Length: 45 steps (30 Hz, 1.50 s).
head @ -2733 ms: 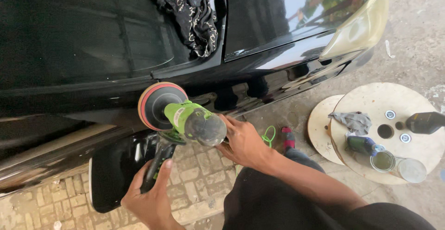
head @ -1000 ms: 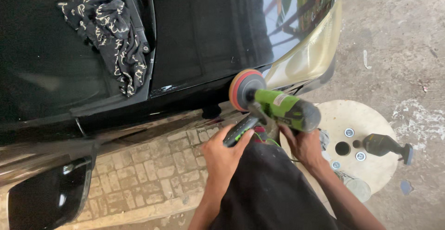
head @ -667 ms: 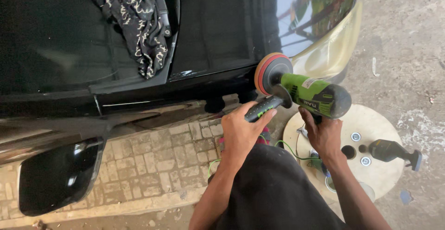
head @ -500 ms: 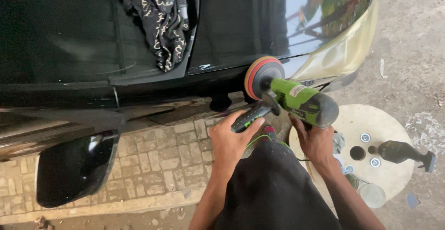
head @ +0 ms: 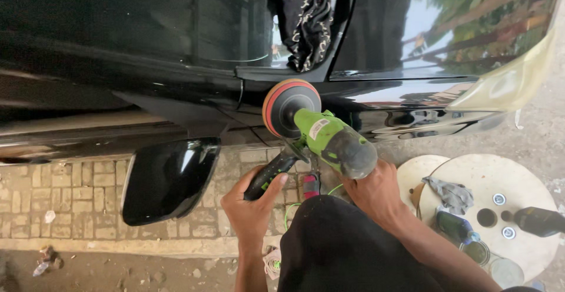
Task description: The person polishes the side panel of a black car using a green power polisher.
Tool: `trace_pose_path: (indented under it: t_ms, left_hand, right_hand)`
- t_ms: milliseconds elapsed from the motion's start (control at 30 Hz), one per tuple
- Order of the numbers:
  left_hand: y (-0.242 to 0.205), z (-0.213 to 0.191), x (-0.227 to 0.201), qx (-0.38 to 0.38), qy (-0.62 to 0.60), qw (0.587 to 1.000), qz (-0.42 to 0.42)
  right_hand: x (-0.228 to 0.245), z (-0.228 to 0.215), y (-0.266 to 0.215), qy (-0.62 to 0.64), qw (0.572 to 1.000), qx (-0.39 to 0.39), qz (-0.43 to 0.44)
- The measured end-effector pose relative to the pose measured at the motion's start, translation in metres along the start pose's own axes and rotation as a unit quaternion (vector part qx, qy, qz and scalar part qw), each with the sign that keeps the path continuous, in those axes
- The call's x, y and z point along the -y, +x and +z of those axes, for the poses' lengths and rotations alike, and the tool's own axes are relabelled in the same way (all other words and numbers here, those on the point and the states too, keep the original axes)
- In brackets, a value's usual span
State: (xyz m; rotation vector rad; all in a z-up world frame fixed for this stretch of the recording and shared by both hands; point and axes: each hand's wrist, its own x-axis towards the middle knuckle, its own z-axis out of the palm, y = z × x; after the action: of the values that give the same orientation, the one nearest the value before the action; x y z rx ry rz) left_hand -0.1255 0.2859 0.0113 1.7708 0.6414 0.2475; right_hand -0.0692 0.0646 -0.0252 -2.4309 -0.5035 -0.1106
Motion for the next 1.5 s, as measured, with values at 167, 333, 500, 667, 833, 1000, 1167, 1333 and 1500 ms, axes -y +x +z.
trace_pose_path:
  t_ms: [167,333,500,667,833,1000,1167,1333,1500]
  left_hand:
    - [0.003,-0.018,0.031,-0.068,-0.054,0.996,-0.002]
    - [-0.015,-0.014,0.078,-0.101,-0.087,0.991,-0.025]
    - [-0.032,0.015,0.137,-0.080,-0.168,0.980,-0.065]
    - [-0.040,0.048,0.206,-0.093,-0.272,0.952,-0.106]
    - [-0.055,0.090,0.251,-0.085,-0.364,0.927,-0.037]
    - [-0.059,0.105,0.263,-0.107,-0.330,0.938,0.009]
    - [-0.040,0.099,0.267,-0.130,-0.419,0.894,-0.093]
    - [-0.050,0.105,0.256,-0.065,-0.299,0.952,0.002]
    - [-0.062,0.123,0.245,0.009,-0.273,0.962,-0.016]
  right_hand:
    - [0.027,-0.004,0.031,-0.035,0.997,0.044,-0.060]
    - [0.041,-0.011,0.036,-0.054,0.991,0.078,-0.097]
    - [0.045,-0.012,0.032,-0.108,0.980,0.106,-0.133]
    - [0.049,-0.011,0.032,-0.170,0.963,0.155,-0.139]
    - [0.057,-0.008,0.035,-0.248,0.926,0.197,-0.207]
    - [0.059,-0.008,0.040,-0.263,0.918,0.190,-0.228]
    - [0.055,-0.007,0.047,-0.255,0.915,0.137,-0.282]
    - [0.038,-0.012,0.040,-0.266,0.908,0.174,-0.272]
    - [0.009,-0.015,0.026,-0.282,0.908,0.165,-0.263]
